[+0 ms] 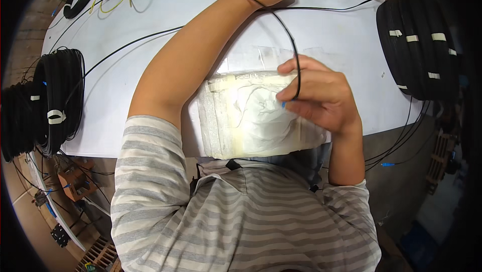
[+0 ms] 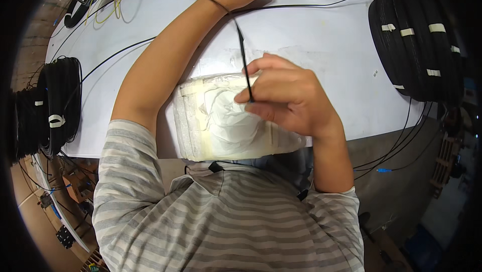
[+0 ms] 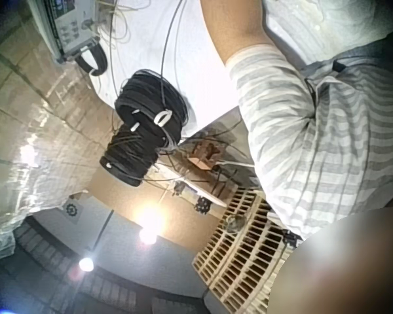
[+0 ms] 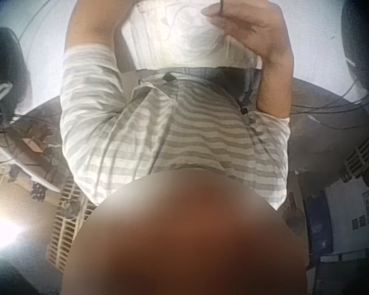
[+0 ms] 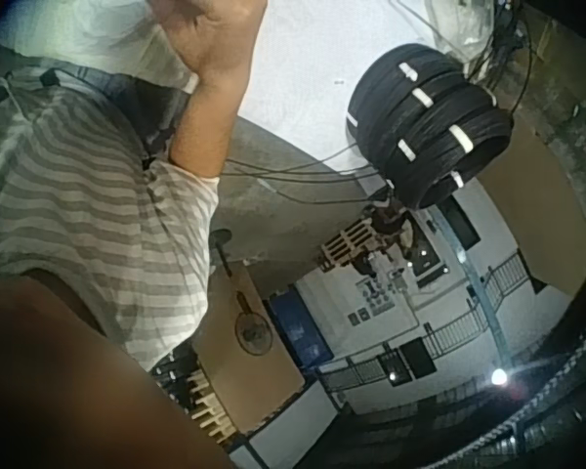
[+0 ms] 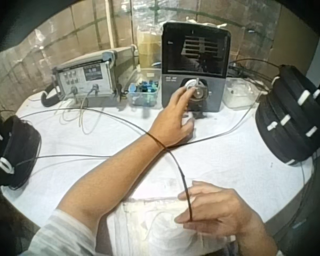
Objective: The person is inspecting and cleaning fiber optic cable connectors using a microscope and cleaning tools.
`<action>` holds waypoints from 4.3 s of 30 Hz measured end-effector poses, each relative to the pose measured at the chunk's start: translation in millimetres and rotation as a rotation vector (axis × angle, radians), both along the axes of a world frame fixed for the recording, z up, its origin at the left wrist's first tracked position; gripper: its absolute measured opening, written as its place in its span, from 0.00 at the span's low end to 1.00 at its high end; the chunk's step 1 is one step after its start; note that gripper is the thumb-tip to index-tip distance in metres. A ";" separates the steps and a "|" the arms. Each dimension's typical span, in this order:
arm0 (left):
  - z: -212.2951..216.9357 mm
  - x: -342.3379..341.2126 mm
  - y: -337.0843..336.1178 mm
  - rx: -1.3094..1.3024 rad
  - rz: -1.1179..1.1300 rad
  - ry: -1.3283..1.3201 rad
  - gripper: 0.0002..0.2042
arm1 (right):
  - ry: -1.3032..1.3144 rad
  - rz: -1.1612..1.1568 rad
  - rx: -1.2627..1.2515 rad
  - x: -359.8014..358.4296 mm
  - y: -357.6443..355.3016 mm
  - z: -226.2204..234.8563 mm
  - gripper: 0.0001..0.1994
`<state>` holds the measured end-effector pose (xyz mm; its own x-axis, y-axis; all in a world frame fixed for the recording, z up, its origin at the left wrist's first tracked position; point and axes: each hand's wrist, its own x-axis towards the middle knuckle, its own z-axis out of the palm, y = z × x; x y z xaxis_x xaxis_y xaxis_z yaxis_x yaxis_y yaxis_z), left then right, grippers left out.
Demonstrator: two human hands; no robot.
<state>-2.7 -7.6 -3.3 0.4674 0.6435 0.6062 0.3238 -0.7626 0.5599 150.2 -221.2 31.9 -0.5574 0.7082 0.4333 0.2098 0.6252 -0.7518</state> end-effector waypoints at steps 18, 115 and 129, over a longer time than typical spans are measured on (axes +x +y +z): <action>4.4 0.4 -2.3 -0.040 0.016 0.022 0.41 | -0.028 -0.046 0.048 -2.4 1.1 -1.8 0.09; -14.5 2.3 5.5 0.028 0.019 -0.019 0.40 | -0.182 -0.256 -0.045 39.1 21.0 27.5 0.12; -6.6 3.0 5.6 -0.102 -0.009 -0.025 0.42 | -0.133 -0.568 0.661 47.1 149.9 2.2 0.17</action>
<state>0.3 -2.0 -10.0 0.4585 0.6983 0.5498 0.3021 -0.7042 0.6425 197.3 -71.3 34.1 -0.2725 0.5209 0.8090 0.6812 0.6982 -0.2202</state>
